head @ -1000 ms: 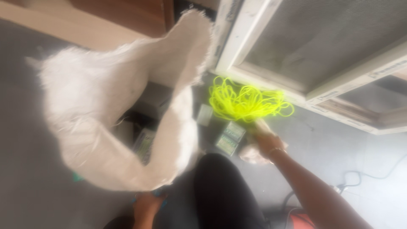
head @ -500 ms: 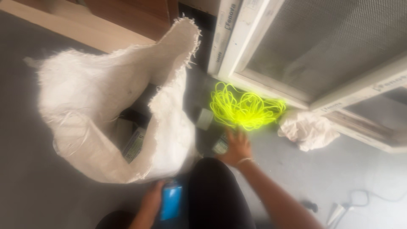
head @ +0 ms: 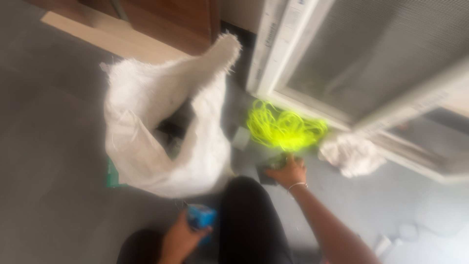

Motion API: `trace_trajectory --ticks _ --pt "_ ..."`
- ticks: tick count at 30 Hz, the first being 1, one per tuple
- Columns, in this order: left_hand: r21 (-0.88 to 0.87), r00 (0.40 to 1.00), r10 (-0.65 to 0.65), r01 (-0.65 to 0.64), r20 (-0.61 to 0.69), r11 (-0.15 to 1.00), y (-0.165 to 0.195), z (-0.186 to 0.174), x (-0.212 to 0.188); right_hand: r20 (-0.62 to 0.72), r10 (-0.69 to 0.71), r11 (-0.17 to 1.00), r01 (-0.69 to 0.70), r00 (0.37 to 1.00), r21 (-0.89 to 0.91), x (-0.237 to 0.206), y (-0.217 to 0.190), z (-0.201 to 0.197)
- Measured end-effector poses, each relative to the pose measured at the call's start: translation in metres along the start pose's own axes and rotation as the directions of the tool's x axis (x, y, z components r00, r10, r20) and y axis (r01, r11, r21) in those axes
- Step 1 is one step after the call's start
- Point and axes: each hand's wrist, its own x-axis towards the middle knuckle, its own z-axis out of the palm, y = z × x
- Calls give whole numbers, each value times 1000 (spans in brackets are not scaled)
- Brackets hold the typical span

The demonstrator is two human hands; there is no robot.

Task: The person sits on the floor and sorts small hardware items, including screws and white plastic wall anchors, into separate containers. They pour items from a blue box onto the floor, separate them by hand, and place them into grey plastic bins and a white paper box.

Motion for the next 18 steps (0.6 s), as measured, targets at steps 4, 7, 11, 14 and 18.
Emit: trace_trajectory --ticks 4,7,11,14,18 --pt "-61 970 -80 67 -231 996 -55 -30 -28 -113 -37 996 46 993 77 -34 46 -20" --pt "-404 902 41 -232 -430 885 -102 -54 -63 -191 -26 999 34 981 39 -64 77 -32" --pt "-383 830 205 -441 -519 812 -122 -115 -93 -209 20 999 -9 978 52 -98 88 -39" --pt "-255 847 132 -298 -514 920 -119 -159 -108 -164 38 998 -44 986 -35 -115 75 -37" --pt "-76 850 127 -192 -512 978 -109 -186 -112 -78 1 992 -11 997 -122 -136 34 -11"
